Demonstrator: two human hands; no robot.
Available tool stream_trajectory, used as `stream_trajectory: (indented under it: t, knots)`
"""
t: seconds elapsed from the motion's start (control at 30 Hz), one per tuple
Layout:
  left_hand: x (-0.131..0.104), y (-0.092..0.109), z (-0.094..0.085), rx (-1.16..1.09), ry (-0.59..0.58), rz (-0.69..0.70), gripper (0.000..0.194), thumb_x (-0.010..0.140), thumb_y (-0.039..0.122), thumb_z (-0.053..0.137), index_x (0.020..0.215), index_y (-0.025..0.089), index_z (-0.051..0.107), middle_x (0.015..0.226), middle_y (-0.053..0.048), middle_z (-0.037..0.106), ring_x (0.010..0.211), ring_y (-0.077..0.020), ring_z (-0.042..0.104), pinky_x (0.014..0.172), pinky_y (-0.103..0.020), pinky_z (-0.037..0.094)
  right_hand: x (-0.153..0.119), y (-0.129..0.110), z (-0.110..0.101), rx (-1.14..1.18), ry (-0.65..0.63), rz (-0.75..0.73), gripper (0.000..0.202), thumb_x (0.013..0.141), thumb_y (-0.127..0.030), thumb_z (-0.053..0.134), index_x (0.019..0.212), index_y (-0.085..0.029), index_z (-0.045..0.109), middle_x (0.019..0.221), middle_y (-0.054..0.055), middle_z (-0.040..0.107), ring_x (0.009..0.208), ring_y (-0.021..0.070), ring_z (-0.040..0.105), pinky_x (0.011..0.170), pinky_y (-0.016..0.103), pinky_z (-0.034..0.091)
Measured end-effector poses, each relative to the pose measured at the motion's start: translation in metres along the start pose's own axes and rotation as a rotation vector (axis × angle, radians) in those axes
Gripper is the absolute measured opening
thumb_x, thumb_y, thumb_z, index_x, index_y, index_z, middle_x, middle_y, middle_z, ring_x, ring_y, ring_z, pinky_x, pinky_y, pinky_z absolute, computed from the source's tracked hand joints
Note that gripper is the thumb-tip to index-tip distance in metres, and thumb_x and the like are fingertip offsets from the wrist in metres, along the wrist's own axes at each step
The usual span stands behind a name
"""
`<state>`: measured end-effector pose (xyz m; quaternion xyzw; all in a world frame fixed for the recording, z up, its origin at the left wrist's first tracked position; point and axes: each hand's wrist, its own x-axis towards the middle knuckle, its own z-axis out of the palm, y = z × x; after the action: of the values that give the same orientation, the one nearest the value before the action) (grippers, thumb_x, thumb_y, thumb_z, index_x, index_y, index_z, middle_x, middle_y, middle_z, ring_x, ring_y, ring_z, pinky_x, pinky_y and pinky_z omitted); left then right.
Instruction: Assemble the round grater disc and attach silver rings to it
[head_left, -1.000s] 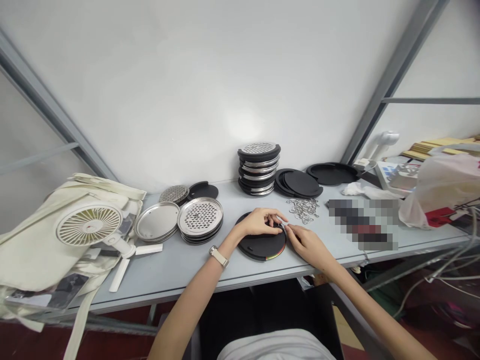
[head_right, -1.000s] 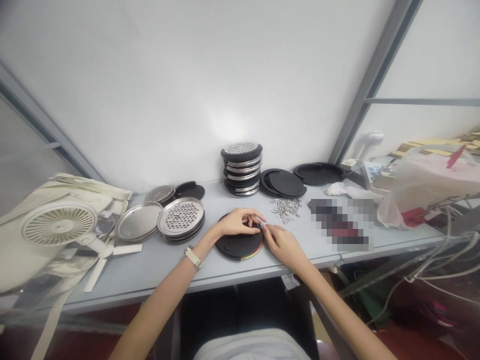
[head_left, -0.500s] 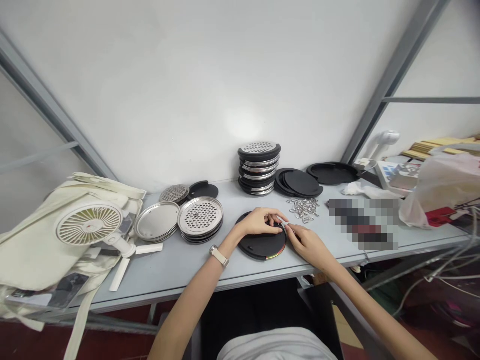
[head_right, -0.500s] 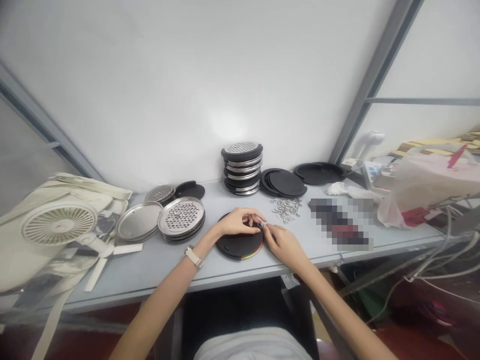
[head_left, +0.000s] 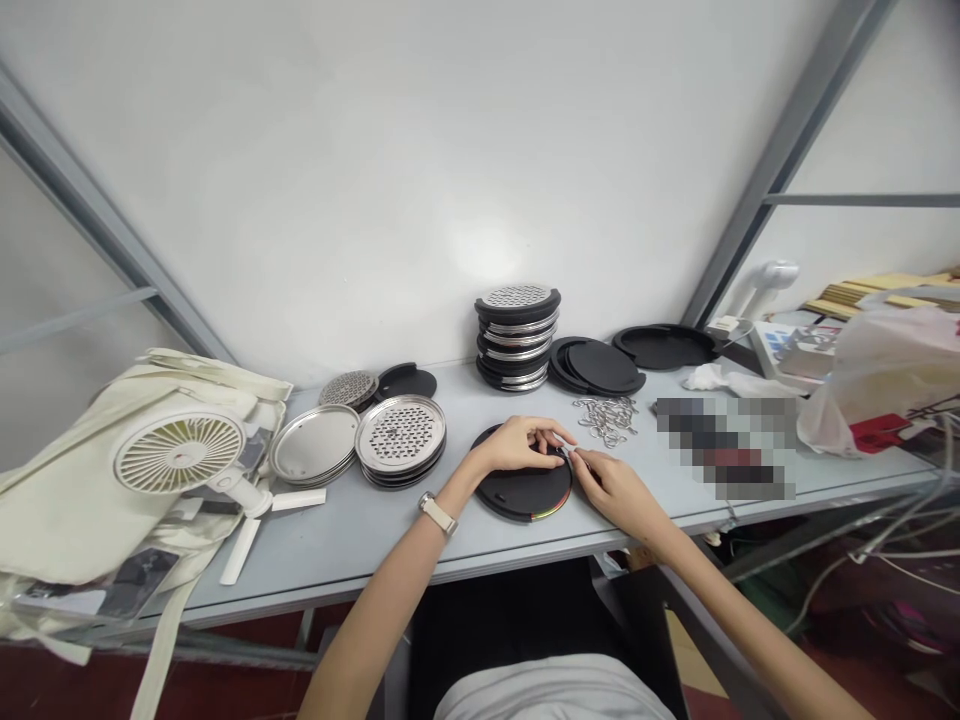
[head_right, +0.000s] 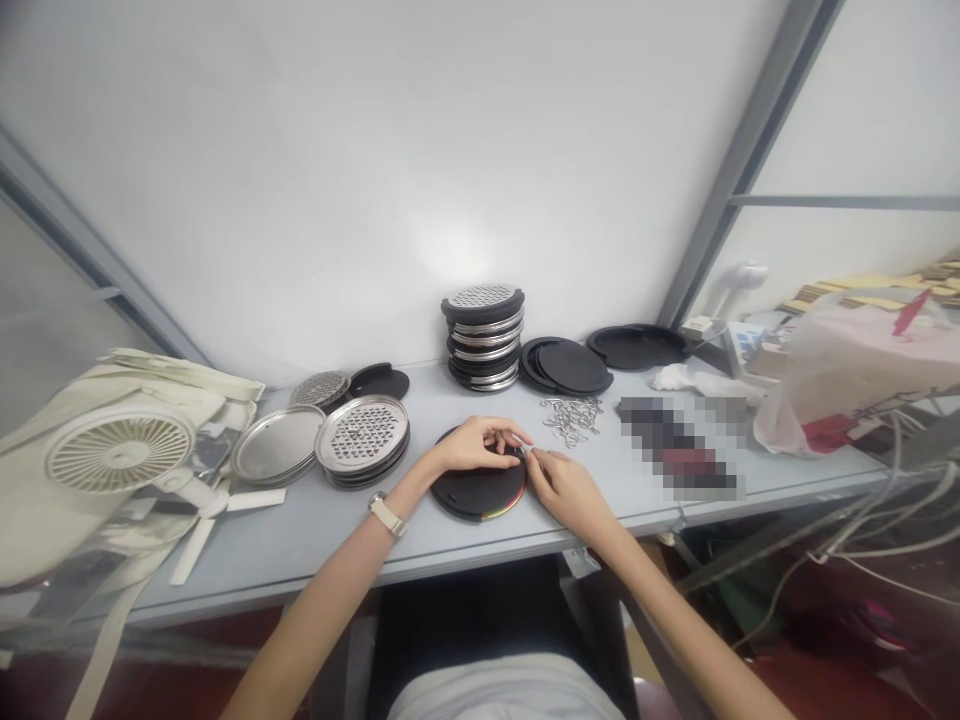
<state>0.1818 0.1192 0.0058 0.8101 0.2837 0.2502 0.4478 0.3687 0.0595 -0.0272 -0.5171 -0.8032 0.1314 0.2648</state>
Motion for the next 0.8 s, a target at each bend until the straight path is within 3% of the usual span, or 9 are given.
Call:
stream_trajectory:
  t: [0.23, 0.8]
  knots:
    - [-0.0013, 0.0025, 0.0007, -0.006, 0.001, 0.012, 0.036, 0.07, 0.018, 0.066, 0.105, 0.015, 0.065, 0.082, -0.001, 0.058, 0.066, -0.0063, 0.047, 0.062, -0.018, 0.037, -0.0012, -0.0001, 0.0001, -0.04, 0.009, -0.004, 0.03, 0.093, -0.029, 0.032, 0.069, -0.021, 0.047, 0.064, 0.003, 0.058, 0.059, 0.0171, 0.055, 0.057, 0.026, 0.037]
    - [-0.0008, 0.0027, 0.0011, 0.007, 0.002, -0.004, 0.036, 0.069, 0.021, 0.067, 0.105, 0.015, 0.065, 0.081, -0.001, 0.059, 0.06, -0.0048, 0.041, 0.057, -0.018, 0.033, -0.0006, -0.0007, 0.0009, -0.093, -0.004, 0.006, 0.025, 0.09, -0.027, 0.034, 0.071, -0.02, 0.047, 0.066, 0.003, 0.057, 0.062, 0.0169, 0.056, 0.059, 0.025, 0.036]
